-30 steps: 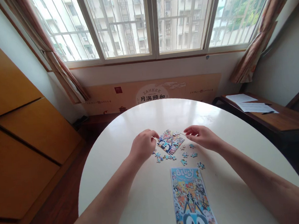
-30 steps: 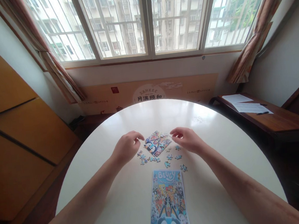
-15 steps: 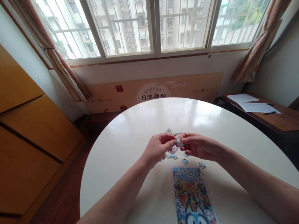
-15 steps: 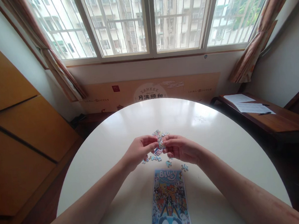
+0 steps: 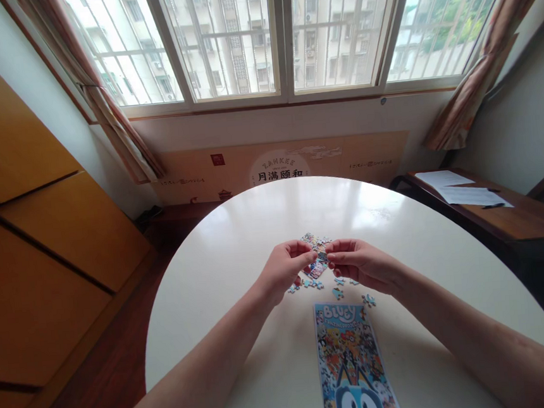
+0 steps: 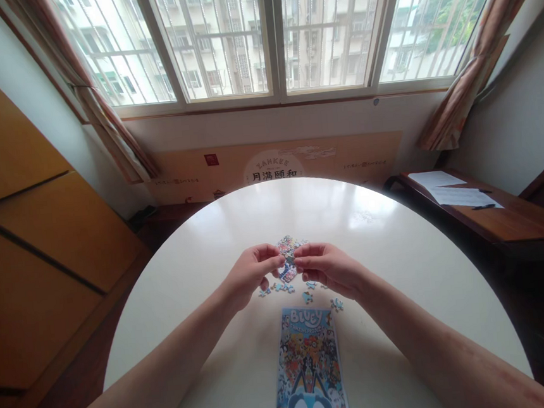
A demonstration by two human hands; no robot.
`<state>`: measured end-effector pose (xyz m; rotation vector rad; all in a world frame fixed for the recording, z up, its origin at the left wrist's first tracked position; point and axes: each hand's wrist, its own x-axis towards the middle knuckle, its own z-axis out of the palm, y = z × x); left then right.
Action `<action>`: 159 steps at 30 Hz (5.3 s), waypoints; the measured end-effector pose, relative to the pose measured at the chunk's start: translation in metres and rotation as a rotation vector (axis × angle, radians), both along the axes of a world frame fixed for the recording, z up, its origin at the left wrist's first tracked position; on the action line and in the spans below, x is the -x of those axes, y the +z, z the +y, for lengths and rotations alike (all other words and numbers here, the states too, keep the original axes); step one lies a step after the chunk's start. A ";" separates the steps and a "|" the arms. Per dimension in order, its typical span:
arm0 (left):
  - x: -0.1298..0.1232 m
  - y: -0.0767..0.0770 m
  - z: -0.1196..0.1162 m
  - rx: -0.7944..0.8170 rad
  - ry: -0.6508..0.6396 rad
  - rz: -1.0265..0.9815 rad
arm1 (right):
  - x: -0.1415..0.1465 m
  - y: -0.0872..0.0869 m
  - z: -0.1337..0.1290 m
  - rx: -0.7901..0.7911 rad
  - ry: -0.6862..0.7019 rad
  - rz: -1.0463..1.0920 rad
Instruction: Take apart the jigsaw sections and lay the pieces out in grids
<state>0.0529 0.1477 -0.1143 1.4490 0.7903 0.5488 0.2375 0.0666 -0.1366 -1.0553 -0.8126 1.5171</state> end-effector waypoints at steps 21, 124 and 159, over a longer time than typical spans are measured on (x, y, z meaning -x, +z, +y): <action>0.029 0.015 0.041 -0.245 0.070 0.343 | -0.051 -0.017 0.009 -0.177 -0.281 -1.171; 0.011 -0.013 0.027 -0.943 0.033 0.852 | -0.006 -0.025 0.011 -0.486 -0.192 -1.585; 0.007 -0.037 0.050 -0.808 0.154 0.427 | -0.001 -0.022 0.065 -0.665 -0.029 -1.318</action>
